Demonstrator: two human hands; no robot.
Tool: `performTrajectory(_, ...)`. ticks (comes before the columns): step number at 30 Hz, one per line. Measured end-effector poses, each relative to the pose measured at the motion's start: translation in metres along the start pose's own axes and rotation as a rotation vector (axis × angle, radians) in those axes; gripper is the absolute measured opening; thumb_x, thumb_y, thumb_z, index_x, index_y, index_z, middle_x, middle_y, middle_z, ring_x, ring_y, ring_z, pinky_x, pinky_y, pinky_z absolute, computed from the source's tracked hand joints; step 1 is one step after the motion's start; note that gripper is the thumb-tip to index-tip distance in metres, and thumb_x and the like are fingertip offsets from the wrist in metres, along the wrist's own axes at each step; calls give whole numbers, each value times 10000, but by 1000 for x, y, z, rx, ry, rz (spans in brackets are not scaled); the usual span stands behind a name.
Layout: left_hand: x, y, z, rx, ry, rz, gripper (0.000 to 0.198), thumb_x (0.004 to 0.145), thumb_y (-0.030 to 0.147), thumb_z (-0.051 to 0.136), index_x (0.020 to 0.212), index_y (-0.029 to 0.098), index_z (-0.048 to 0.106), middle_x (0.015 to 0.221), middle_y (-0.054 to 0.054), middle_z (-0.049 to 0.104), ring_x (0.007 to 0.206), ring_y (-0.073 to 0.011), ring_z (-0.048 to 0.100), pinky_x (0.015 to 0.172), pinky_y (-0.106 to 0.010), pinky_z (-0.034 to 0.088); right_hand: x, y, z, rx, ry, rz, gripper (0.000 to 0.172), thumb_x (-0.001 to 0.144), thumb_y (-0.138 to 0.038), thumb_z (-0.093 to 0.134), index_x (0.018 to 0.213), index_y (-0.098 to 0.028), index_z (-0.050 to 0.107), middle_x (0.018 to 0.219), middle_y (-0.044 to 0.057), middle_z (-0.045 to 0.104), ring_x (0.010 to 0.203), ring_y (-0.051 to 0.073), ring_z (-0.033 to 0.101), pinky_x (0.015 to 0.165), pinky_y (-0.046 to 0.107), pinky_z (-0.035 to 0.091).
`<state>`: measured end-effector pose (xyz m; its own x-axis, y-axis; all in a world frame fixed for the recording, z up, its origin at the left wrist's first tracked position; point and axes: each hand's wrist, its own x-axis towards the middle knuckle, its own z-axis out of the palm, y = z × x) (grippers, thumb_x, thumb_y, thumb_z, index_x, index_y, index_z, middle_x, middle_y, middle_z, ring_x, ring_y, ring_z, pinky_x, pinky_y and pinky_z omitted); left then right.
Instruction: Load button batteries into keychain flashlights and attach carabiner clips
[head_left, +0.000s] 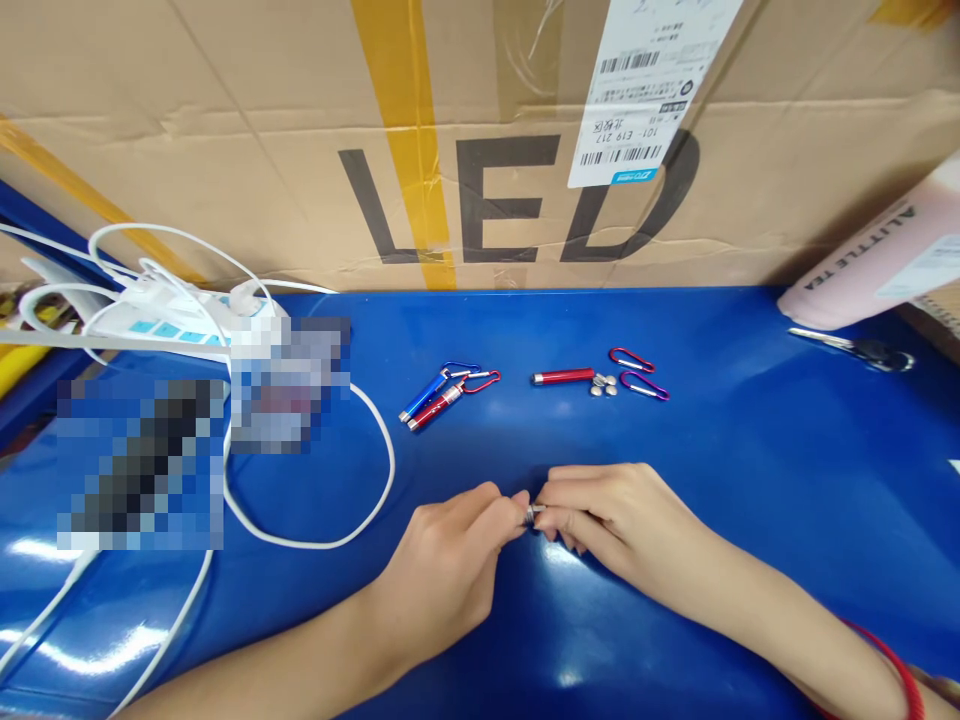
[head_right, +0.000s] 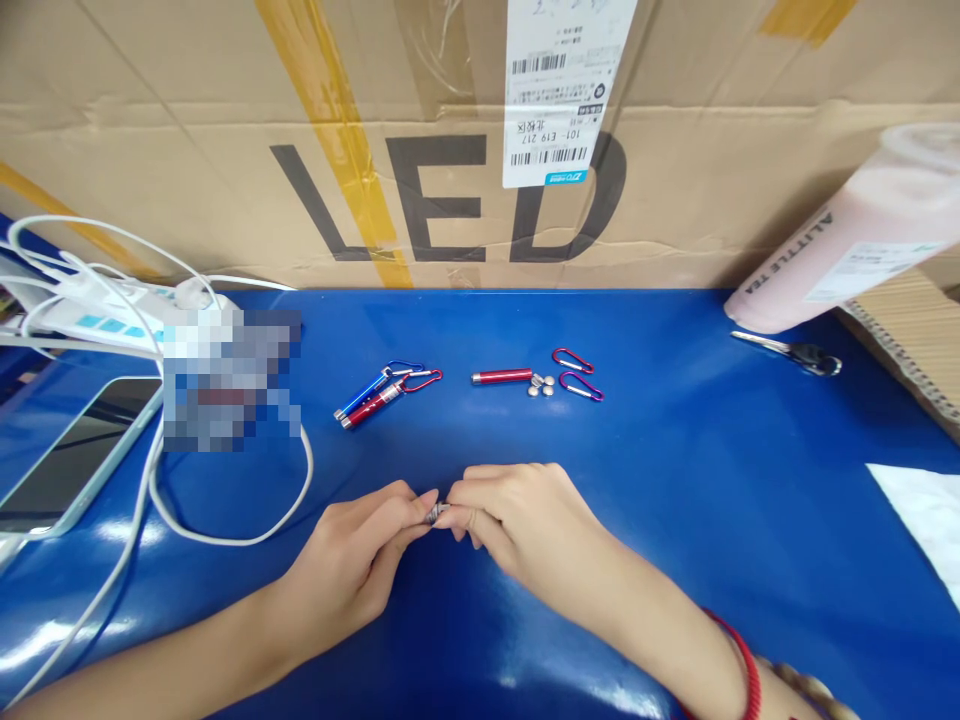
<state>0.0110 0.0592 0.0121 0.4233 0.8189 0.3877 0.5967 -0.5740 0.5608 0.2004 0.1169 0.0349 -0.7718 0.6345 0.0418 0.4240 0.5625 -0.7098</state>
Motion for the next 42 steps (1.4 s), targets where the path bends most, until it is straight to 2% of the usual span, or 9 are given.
performTrajectory(7, 3, 1, -6, 148, 37, 99, 226, 952, 68, 344, 942, 147, 556, 679, -27, 588, 520, -141, 532, 458, -227, 447, 2, -10, 0, 297, -45, 183, 416, 965, -323, 404, 602, -174, 543, 540, -22, 558, 471, 79, 511, 506, 193, 390)
performTrajectory(11, 3, 3, -7, 27, 132, 69, 180, 951, 81, 408, 1019, 154, 558, 723, -32, 633, 576, -135, 574, 521, -223, 481, 2, -14, -4, 436, -57, 209, 438, 961, -389, 408, 603, -175, 541, 515, -23, 547, 478, 85, 514, 502, 189, 395)
performTrajectory(18, 4, 6, -5, -113, 101, -49, 318, 946, 69, 410, 1220, 148, 551, 748, -31, 613, 612, -133, 551, 559, -231, 485, 1, -13, -6, 347, -14, 220, 379, 946, -331, 441, 623, -182, 572, 565, -30, 578, 502, 76, 534, 511, 182, 398)
performTrajectory(23, 4, 14, -4, -335, 121, -239, 290, 925, 69, 467, 1153, 183, 605, 815, -16, 640, 686, -122, 576, 664, -211, 495, 0, -13, -5, 213, 102, 138, 381, 940, -320, 486, 603, -185, 602, 559, -41, 558, 486, 62, 514, 485, 181, 384)
performTrajectory(27, 5, 18, -7, -440, 89, -375, 279, 931, 88, 478, 1123, 241, 610, 894, 6, 654, 728, -111, 596, 677, -184, 485, 0, -11, -4, 133, 353, 75, 175, 819, -330, 680, 700, -202, 666, 604, -41, 572, 496, 70, 511, 462, 179, 417)
performTrajectory(30, 7, 18, -10, -452, 87, -411, 248, 928, 104, 481, 1084, 241, 618, 797, 22, 614, 693, -113, 576, 668, -185, 477, 1, -11, -5, 125, 478, -39, 84, 785, -270, 723, 824, -200, 696, 727, -14, 624, 520, 66, 538, 475, 172, 467)
performTrajectory(33, 8, 17, -11, -446, 85, -421, 228, 931, 115, 475, 1064, 230, 618, 770, 23, 603, 701, -122, 564, 712, -208, 474, 0, -10, -7, 57, 506, -132, 47, 834, -218, 672, 833, -206, 718, 774, 4, 639, 538, 68, 559, 496, 183, 483)
performTrajectory(37, 7, 16, -10, -455, 68, -417, 231, 943, 121, 465, 1073, 248, 608, 899, 18, 644, 762, -124, 577, 772, -227, 463, -2, -8, -9, -59, 512, -198, 121, 879, -215, 616, 835, -220, 729, 800, 11, 654, 595, 88, 620, 535, 195, 498)
performTrajectory(42, 5, 17, -11, -435, 46, -377, 237, 950, 120, 458, 1069, 267, 601, 915, 32, 653, 766, -118, 585, 748, -214, 461, -4, -6, -11, -110, 484, -236, 127, 886, -211, 609, 841, -211, 727, 786, 8, 655, 532, 64, 588, 490, 185, 461)
